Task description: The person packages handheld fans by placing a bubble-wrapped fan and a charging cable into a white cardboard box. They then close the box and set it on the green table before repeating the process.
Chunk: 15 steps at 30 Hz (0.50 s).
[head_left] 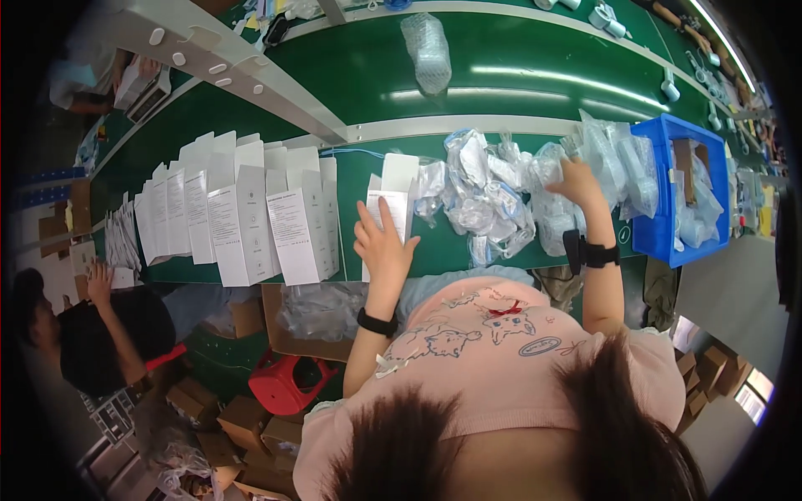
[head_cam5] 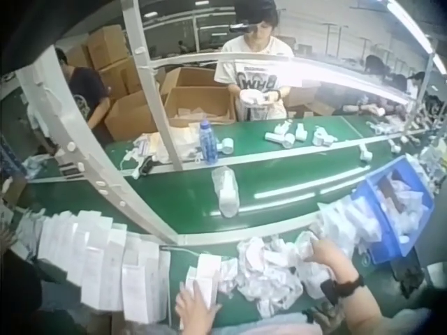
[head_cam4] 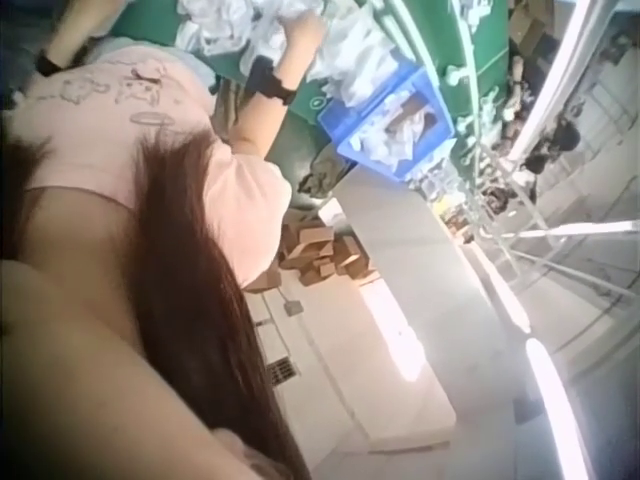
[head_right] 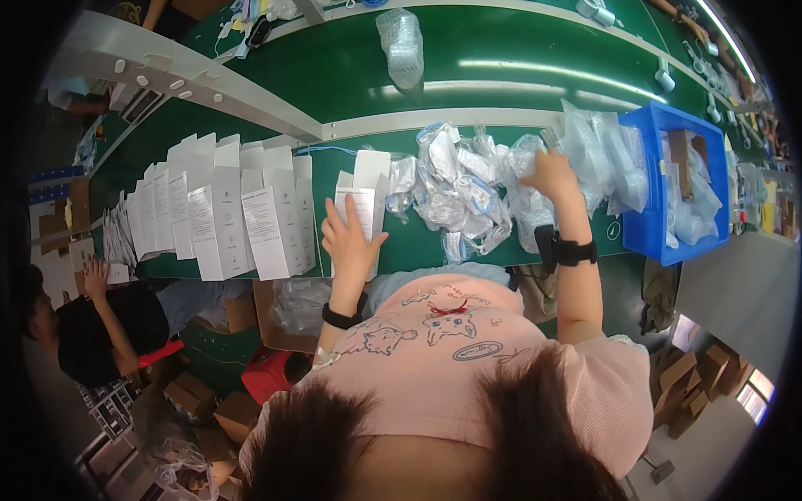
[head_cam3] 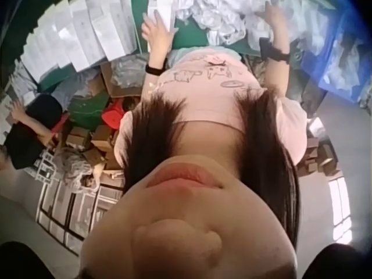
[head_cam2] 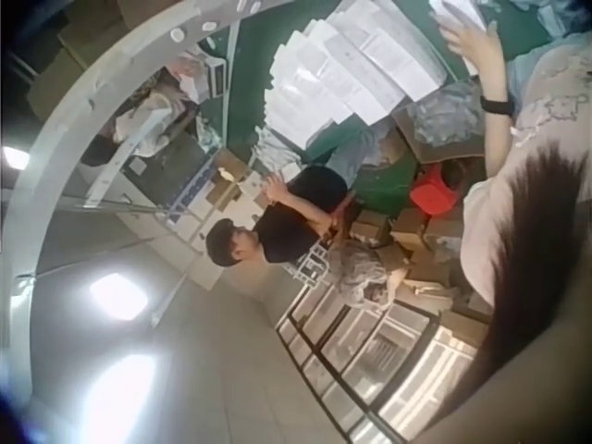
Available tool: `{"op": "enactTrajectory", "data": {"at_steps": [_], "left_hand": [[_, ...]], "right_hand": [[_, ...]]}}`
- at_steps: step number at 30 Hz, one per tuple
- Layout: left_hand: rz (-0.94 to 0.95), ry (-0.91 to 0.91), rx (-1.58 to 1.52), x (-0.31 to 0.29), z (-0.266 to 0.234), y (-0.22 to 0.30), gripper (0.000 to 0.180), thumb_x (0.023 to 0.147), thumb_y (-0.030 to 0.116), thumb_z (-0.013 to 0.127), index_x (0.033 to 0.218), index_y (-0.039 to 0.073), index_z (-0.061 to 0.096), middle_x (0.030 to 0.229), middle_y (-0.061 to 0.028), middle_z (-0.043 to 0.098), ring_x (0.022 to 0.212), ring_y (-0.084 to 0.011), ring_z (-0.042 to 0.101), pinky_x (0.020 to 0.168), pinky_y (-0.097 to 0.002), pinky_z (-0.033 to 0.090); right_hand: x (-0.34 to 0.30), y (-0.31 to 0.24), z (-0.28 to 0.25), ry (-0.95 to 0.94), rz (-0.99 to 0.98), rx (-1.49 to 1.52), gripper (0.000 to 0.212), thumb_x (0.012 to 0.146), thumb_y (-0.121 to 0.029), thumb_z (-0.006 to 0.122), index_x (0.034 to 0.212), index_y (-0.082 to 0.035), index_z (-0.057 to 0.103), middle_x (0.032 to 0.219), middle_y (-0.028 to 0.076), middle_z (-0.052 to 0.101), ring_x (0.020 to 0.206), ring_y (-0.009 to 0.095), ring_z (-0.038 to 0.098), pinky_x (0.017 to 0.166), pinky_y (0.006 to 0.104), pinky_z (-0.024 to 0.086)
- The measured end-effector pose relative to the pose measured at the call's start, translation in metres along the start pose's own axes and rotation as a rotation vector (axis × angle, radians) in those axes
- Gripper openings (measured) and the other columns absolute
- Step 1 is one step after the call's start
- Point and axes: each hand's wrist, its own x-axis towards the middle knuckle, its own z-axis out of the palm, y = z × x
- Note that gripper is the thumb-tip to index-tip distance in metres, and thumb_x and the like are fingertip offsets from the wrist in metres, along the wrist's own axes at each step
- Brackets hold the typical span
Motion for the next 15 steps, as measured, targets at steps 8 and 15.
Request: {"op": "enactTrajectory", "data": {"at_steps": [8, 15], "left_hand": [[-0.181, -0.145, -0.491, 0.062, 0.042, -0.066, 0.082, 0.065, 0.020, 0.074, 0.130, 0.003, 0.027, 0.106, -0.0172, 0.054, 0.098, -0.0261, 0.051, 0.086, -0.0341, 0.040], [-0.179, -0.432, -1.304, 0.070, 0.041, -0.078, 0.073, 0.069, 0.007, 0.069, 0.129, 0.002, 0.028, 0.112, -0.0131, 0.050, 0.103, -0.0210, 0.048, 0.089, -0.0306, 0.038]], "right_hand": [[0.089, -0.071, -0.038, 0.121, -0.510, 0.376, 0.054, 0.073, -0.030, 0.064, 0.116, -0.001, 0.049, 0.109, 0.023, 0.053, 0.098, 0.035, 0.053, 0.082, 0.0396, 0.044], [0.269, -0.200, -0.021, 0.114, -0.161, 0.470, 0.070, 0.076, -0.043, 0.060, 0.123, 0.004, 0.037, 0.097, 0.026, 0.058, 0.094, 0.037, 0.056, 0.082, 0.0414, 0.044]]}}
